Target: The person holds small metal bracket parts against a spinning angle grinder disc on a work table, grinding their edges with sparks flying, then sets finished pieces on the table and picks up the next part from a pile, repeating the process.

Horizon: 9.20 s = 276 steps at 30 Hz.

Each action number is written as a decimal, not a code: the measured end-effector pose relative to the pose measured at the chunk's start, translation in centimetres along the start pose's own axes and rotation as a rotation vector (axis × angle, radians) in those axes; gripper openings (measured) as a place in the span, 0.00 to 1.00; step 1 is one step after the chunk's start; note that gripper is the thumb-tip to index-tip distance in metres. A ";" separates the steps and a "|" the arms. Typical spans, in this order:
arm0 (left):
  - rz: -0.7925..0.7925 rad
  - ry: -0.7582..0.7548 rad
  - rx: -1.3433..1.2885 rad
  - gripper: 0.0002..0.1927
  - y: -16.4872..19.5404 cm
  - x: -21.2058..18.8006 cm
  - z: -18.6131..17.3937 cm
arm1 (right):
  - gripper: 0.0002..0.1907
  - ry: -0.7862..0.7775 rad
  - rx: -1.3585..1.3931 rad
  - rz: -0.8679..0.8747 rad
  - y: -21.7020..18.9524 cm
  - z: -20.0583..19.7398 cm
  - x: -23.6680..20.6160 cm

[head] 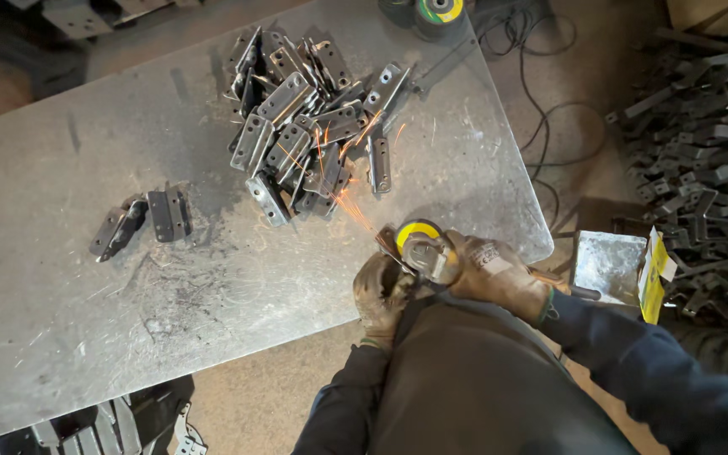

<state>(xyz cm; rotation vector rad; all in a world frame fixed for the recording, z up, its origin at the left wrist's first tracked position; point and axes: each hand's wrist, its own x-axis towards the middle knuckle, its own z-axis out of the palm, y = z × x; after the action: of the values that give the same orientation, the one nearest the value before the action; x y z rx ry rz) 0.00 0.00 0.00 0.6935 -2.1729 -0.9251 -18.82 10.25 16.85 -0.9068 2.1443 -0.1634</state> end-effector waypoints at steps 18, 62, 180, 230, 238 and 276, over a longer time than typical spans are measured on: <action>-0.136 -0.164 -0.186 0.31 0.9 6.6 -2.0 | 0.47 0.110 0.044 0.056 -0.3 -2.8 1.2; -0.220 -0.192 -0.134 0.29 4.1 4.0 -0.2 | 0.40 0.159 0.017 0.157 -3.7 -3.1 1.7; -0.559 -0.086 -0.681 0.27 7.0 8.1 2.6 | 0.38 0.419 1.012 0.215 10.6 -4.1 -12.0; 0.361 -0.293 0.167 0.23 12.5 4.8 -1.7 | 0.34 -0.048 1.120 0.145 9.8 -6.1 -13.6; 0.592 -0.193 0.291 0.18 13.7 5.7 -2.4 | 0.36 -0.006 1.124 -0.032 10.8 -4.5 -12.8; -0.270 -0.427 0.160 0.08 8.7 9.5 -0.7 | 0.36 0.238 1.115 0.058 11.7 -2.2 -11.0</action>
<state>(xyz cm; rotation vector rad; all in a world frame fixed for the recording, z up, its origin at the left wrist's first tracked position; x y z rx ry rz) -7.31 -1.39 10.52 0.9558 -2.5941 -1.1280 -22.02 25.64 20.59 -0.1568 1.8272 -1.3233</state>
